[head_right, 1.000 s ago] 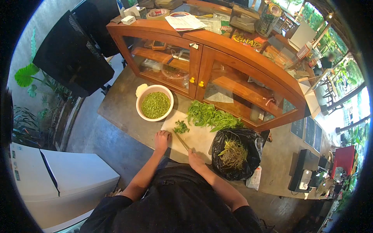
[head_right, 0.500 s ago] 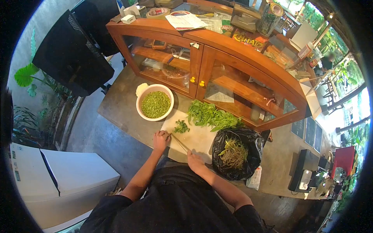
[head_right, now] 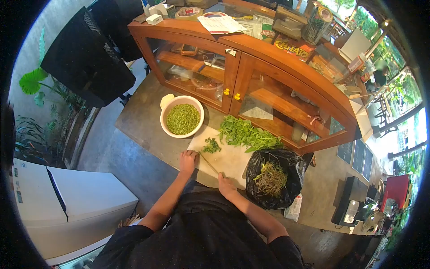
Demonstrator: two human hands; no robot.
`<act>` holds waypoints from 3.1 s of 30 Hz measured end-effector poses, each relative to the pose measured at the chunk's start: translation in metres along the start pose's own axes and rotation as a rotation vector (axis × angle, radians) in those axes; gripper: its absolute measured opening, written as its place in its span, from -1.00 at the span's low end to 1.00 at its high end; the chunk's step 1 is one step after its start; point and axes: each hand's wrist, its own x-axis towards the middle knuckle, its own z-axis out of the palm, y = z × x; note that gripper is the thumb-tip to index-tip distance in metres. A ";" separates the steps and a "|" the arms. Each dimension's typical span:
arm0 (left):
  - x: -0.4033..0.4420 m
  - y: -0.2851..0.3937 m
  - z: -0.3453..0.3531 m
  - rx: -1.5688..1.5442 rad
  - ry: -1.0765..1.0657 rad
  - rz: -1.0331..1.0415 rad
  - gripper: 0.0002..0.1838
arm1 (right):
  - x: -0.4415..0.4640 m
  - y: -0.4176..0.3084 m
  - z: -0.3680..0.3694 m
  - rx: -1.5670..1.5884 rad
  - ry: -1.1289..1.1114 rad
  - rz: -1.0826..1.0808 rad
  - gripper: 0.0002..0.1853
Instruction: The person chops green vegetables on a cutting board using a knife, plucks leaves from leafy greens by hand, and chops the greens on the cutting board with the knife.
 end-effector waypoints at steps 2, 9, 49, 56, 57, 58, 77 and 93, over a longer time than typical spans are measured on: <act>-0.001 -0.001 0.004 0.039 0.025 0.011 -0.89 | 0.000 0.006 0.006 -0.001 0.019 0.004 -0.84; 0.001 0.002 -0.004 0.059 -0.002 0.027 -0.88 | 0.005 -0.003 -0.009 -0.004 0.024 -0.038 -0.80; 0.003 0.004 -0.008 -0.061 -0.016 -0.148 -0.91 | -0.005 -0.001 -0.008 0.016 -0.054 0.013 -0.80; 0.005 0.002 -0.009 -0.056 -0.048 -0.101 -0.90 | 0.004 -0.005 -0.009 -0.041 -0.029 -0.037 -0.78; 0.005 0.002 -0.011 -0.071 -0.046 -0.086 -0.90 | 0.004 -0.005 -0.009 -0.041 -0.028 -0.039 -0.78; 0.005 0.003 -0.012 -0.069 -0.044 -0.087 -0.90 | 0.004 -0.004 -0.009 -0.031 -0.028 -0.032 -0.77; -0.001 -0.001 -0.015 -0.174 -0.017 -0.154 -0.85 | -0.020 -0.022 -0.049 -0.008 -0.095 -0.010 -0.68; -0.003 0.000 -0.010 -0.061 0.001 -0.102 -0.90 | 0.008 -0.017 -0.008 -0.015 -0.007 -0.029 -0.81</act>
